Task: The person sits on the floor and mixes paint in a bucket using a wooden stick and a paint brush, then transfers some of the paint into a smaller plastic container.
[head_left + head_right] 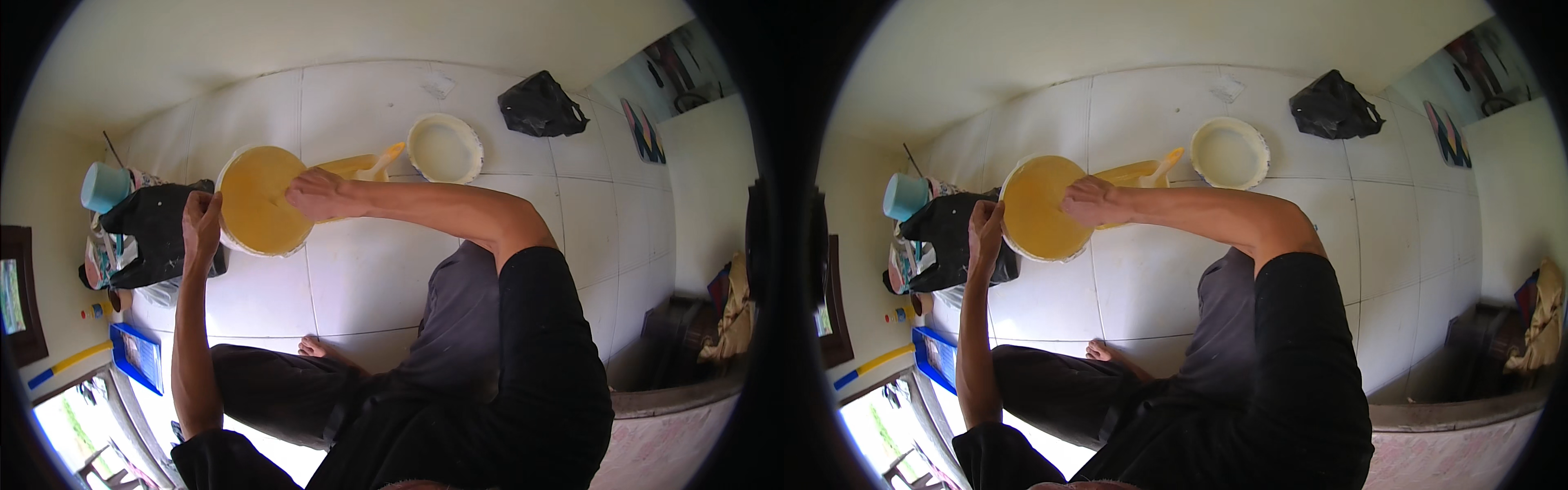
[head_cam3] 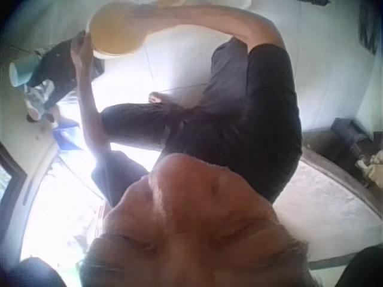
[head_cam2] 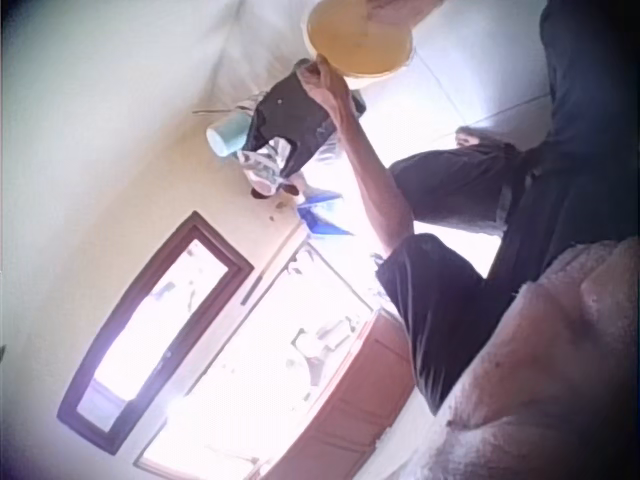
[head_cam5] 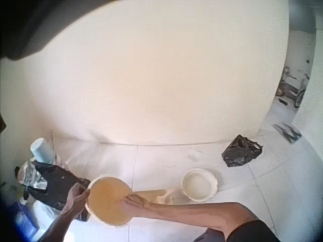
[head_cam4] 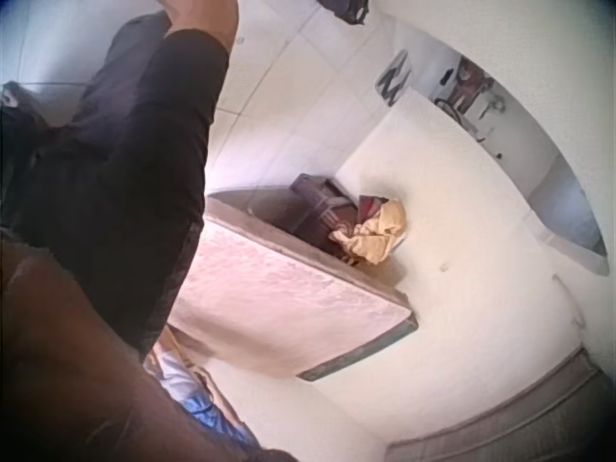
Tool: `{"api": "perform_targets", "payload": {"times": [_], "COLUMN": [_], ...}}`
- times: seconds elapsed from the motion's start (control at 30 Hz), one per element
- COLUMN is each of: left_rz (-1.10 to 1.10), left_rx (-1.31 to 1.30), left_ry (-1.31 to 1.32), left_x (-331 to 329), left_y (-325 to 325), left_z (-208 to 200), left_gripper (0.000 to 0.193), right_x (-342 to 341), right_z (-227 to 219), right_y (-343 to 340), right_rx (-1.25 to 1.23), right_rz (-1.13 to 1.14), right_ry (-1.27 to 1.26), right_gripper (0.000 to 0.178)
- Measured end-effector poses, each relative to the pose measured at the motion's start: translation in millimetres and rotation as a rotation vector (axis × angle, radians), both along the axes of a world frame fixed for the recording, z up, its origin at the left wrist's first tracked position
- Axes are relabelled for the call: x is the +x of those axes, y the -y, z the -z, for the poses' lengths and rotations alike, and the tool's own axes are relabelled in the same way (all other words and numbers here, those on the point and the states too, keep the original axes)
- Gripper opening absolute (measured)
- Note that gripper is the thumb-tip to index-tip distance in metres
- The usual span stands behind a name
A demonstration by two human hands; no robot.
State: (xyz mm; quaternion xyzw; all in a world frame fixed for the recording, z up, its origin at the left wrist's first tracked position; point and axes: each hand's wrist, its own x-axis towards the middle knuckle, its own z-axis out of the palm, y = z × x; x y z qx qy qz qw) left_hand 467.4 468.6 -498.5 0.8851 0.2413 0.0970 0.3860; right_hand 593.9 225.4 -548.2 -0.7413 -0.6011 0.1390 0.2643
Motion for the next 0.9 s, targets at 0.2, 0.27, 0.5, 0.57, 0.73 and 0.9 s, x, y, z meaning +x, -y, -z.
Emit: {"api": "perform_targets", "payload": {"times": [0.2, 0.27, 0.5, 0.57, 0.73, 0.9], "left_rz": [-0.021, -0.037, -0.064, -0.07, -0.076, -0.052], "left_rx": [-0.003, 0.037, 0.036, 0.028, 0.024, 0.047], "left_ry": [-0.025, -0.04, -0.066, -0.07, -0.074, -0.082], "left_x": [-1, -1, -2, -2, -2, -1], "left_y": [2, 5, 3, 4, 5, 3], "left_z": [1, -5, -8, -7, -6, -5], "left_gripper": [0.037, 0.039, 0.041, 0.041, 0.042, 0.041], "right_x": [-8, -12, -12, -10, -9, -7], "right_z": [6, 7, 5, 3, 1, 4], "right_y": [-7, -8, -15, -13, -12, -15], "right_rx": [-0.112, -0.078, -0.143, -0.26, -0.098, -0.084], "right_rz": [-0.004, 0.007, 0.049, -0.037, 0.101, 0.05], "right_ry": [-0.005, -0.022, 0.005, 0.057, -0.041, -0.038], "right_gripper": [0.019, 0.02, 0.02, 0.019, 0.021, 0.02]}}
